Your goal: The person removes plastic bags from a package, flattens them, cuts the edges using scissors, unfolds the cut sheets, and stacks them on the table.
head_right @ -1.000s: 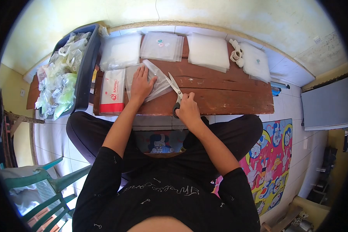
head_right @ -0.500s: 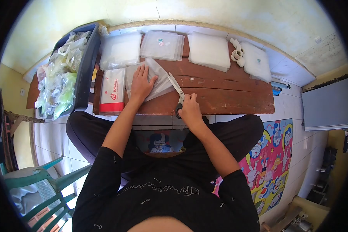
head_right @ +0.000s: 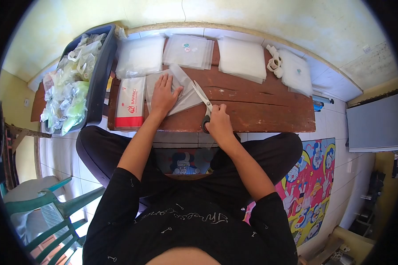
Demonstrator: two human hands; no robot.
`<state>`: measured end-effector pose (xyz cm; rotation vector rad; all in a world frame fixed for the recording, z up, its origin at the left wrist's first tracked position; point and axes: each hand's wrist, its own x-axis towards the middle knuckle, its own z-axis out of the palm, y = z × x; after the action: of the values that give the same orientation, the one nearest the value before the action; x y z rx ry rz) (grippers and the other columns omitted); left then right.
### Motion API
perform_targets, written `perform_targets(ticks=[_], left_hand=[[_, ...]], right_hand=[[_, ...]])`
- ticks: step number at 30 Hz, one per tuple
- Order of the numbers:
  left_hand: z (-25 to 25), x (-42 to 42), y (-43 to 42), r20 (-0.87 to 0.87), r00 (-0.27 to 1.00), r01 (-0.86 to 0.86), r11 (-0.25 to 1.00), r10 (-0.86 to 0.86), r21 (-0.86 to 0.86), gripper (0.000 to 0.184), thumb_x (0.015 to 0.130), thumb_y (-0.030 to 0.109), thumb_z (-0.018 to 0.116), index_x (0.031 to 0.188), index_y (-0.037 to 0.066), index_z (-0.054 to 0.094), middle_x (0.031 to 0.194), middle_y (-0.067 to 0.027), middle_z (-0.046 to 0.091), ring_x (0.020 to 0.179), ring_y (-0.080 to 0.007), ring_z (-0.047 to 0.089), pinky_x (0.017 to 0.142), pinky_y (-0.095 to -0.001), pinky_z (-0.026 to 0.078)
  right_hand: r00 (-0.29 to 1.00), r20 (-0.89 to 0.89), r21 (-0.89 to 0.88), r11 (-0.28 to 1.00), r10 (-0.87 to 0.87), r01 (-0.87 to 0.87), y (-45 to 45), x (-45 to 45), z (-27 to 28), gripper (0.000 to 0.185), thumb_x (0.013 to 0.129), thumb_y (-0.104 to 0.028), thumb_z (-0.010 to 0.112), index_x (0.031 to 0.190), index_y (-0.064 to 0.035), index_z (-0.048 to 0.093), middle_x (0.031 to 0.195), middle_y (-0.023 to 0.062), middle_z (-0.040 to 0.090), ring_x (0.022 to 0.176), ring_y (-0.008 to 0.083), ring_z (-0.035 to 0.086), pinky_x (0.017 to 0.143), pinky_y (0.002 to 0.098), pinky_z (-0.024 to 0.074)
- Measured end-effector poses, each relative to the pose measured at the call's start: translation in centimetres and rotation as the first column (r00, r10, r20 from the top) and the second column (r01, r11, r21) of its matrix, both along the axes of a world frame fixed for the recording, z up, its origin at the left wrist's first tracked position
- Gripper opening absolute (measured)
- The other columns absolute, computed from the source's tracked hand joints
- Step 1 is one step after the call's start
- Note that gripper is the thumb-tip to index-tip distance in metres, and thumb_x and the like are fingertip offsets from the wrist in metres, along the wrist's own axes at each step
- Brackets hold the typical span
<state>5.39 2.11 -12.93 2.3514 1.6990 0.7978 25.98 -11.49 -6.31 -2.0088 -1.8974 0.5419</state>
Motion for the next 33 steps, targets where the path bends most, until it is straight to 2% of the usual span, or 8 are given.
perform_targets(ticks=[3,23,27,29,33], left_hand=[[0.2,0.0,0.0,-0.005,1.000,0.001,1.000,-0.001,-0.011,0.073,0.092,0.052,0.055,0.138,-0.003,0.046,0.147,-0.0223,0.041,0.140,-0.0358,0.033,0.116,-0.0440,0.025],[0.1,0.1,-0.1,0.008,1.000,0.010,1.000,-0.010,0.006,0.073,0.091,0.052,0.055,0.136,-0.004,0.047,0.147,-0.0234,0.041,0.139,-0.0367,0.034,0.115,-0.0452,0.026],[0.5,0.0,-0.2,0.019,1.000,0.012,1.000,-0.012,-0.007,0.073,0.091,0.052,0.056,0.137,-0.004,0.047,0.147,-0.0236,0.041,0.139,-0.0368,0.033,0.115,-0.0447,0.025],[0.5,0.0,-0.2,0.017,1.000,0.015,1.000,-0.015,-0.016,0.072,0.091,0.051,0.056,0.137,-0.004,0.047,0.147,-0.0237,0.041,0.139,-0.0368,0.033,0.115,-0.0445,0.025],[0.5,0.1,-0.2,0.011,1.000,0.009,1.000,-0.008,-0.018,0.072,0.091,0.051,0.056,0.137,-0.004,0.047,0.147,-0.0229,0.040,0.140,-0.0362,0.033,0.116,-0.0440,0.025]], right_hand=[[0.998,-0.052,0.024,0.999,-0.036,0.038,-1.3,0.4,-0.3,0.050,0.068,-0.005,0.075,0.109,0.0007,0.049,0.110,0.0257,0.049,0.091,0.0513,0.059,0.079,0.0535,0.0505],[0.997,-0.037,0.001,0.998,-0.070,0.070,1.3,-1.3,0.0,0.050,0.072,-0.016,0.076,0.105,0.0051,0.046,0.108,0.0285,0.045,0.088,0.0527,0.059,0.077,0.0547,0.0504],[0.997,-0.055,-0.006,0.998,-0.062,0.062,1.5,-1.4,-0.2,0.050,0.071,-0.014,0.075,0.107,0.0054,0.047,0.108,0.0284,0.046,0.089,0.0526,0.059,0.078,0.0546,0.0502],[0.999,-0.026,0.036,0.998,-0.044,0.045,1.2,-1.2,-0.2,0.048,0.070,-0.009,0.073,0.105,0.0066,0.044,0.108,0.0287,0.046,0.085,0.0513,0.061,0.076,0.0525,0.0532],[0.999,-0.018,0.063,0.997,-0.031,0.032,0.6,-0.5,-0.4,0.047,0.069,-0.009,0.073,0.103,0.0055,0.045,0.107,0.0287,0.046,0.085,0.0513,0.061,0.076,0.0530,0.0527]])
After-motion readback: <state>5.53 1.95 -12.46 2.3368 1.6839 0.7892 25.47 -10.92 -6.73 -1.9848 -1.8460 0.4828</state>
